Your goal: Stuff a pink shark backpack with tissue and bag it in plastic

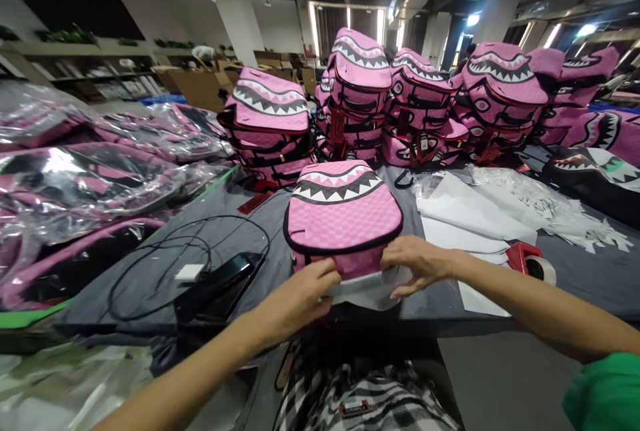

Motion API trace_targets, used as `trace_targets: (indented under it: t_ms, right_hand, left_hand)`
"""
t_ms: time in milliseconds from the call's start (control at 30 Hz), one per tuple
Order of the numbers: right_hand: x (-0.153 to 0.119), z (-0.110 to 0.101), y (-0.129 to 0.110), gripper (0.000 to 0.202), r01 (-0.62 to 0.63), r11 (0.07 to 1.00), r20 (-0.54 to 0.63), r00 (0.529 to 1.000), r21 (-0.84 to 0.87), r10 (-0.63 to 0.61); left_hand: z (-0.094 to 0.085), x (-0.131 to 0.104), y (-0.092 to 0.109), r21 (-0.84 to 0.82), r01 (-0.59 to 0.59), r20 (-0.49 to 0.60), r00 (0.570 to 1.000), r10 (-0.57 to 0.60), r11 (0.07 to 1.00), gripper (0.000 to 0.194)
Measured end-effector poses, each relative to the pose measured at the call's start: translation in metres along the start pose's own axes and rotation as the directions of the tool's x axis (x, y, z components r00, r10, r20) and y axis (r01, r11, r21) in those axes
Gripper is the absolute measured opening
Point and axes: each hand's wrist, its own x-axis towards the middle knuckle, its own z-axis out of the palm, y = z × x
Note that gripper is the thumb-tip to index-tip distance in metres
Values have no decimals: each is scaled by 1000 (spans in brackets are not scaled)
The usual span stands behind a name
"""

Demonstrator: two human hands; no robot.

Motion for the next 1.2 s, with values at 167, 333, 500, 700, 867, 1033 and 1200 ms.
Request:
trace_targets:
  t_ms: [167, 333, 500, 700, 867, 1033, 1200]
  right_hand:
    - [45, -71, -9, 36, 3, 982, -163, 986, -188, -35]
    - [57, -75, -15, 17, -60, 923, -407, 907, -381, -109]
    - [51, -57, -24, 46, -126, 937, -418, 908, -326, -23]
    - [50, -39, -20, 7, -173, 904, -618, 777, -392, -119]
    - [49, -24, -30, 34, -127, 927, -478, 876, -352, -62]
    - [43, -16, -34, 16, -9, 960, -285, 956, -279, -74]
    - [45, 1, -26, 14, -45, 842, -440, 867, -538, -235]
  left_hand:
    - [-89, 37, 20, 241, -57, -128, 988, 90, 969, 40]
    - [-93, 55, 25, 542, 5, -344, 914, 217, 840, 16]
    - [-78, 56, 19, 700, 171, -474, 837, 273, 693, 17]
    - [-84, 42, 36, 508, -70, -180, 966, 185, 858, 55]
    - [-80, 25, 31, 581, -108, -168, 954, 249, 807, 30]
    - [-55, 17, 9, 598, 31, -497, 799, 339, 801, 19]
    - [-27, 10, 22, 454, 78, -530, 824, 199, 887, 20]
